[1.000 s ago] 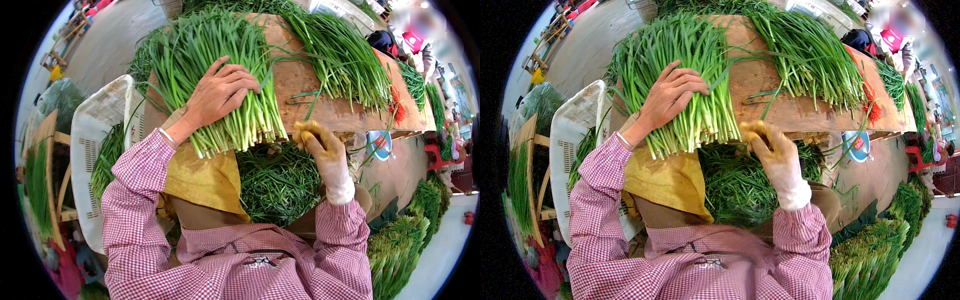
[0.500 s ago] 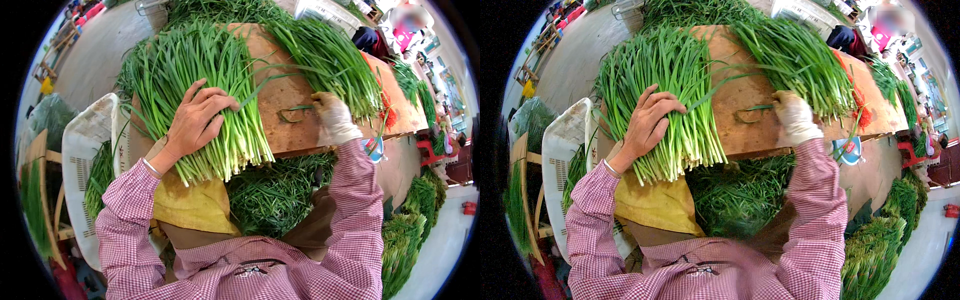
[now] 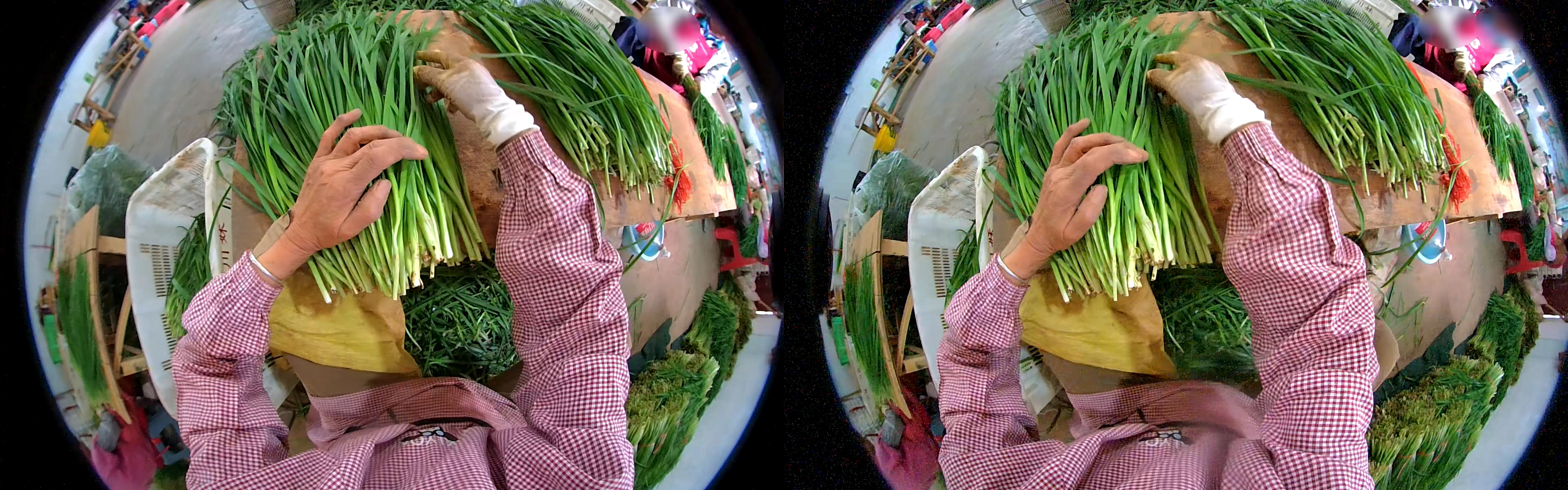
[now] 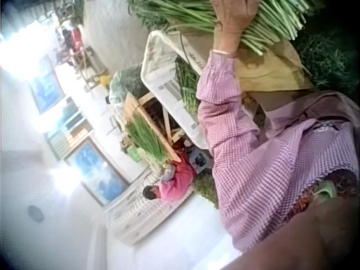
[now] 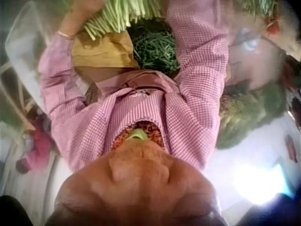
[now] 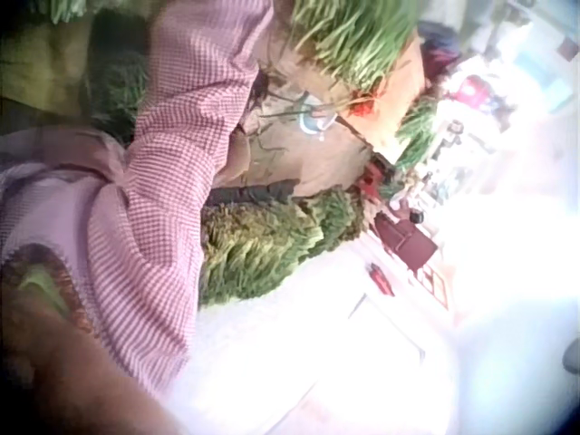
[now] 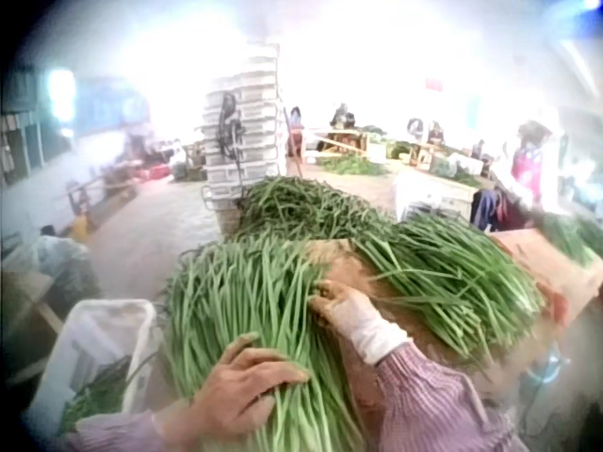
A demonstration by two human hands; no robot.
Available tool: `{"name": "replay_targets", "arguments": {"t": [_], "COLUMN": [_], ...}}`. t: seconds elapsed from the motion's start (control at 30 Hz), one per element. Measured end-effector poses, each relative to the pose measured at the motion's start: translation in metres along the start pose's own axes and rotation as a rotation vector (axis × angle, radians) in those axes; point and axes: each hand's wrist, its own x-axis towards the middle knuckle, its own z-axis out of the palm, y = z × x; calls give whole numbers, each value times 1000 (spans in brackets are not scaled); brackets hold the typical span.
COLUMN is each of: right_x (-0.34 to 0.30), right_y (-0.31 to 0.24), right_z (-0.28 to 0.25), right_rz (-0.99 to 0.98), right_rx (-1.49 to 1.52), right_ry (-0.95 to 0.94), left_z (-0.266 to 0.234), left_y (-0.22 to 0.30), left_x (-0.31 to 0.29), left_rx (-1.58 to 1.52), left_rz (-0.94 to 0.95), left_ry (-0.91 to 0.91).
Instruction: The person sorts bunches of scallions by hand, removing loose or damaged parts, and then wraps a red tie around a large bundle on a wooden table.
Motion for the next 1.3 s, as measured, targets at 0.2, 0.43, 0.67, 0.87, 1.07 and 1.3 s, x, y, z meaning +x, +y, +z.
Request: {"name": "replay_targets", "arguments": {"t": [0.2,0.43,0.67,0.87,1.07,1.3], "right_x": [-33,-82,-36,-2,-123,-204], "right_y": [8,18,-10,-7,52,-54], "right_z": [-25,-22,-6,-101,-198,-72], "right_rz": [-72,-122,-252,-459,17,-105], "right_rx": [-21,67,-625,170,-829,410], "right_ry": [252,237,137,316,142,57], "left_z": [-1,1,-2,1,2,2], "left_y": [1,1,1,-3,-5,-7], "left_x": [-3,0,0,-8,-3,-3], "left_rx": [57,34,33,71,81,94], "left_rz": [18,50,20,27,109,109], "left_ry": [0,65,-5,68,20,21]}}
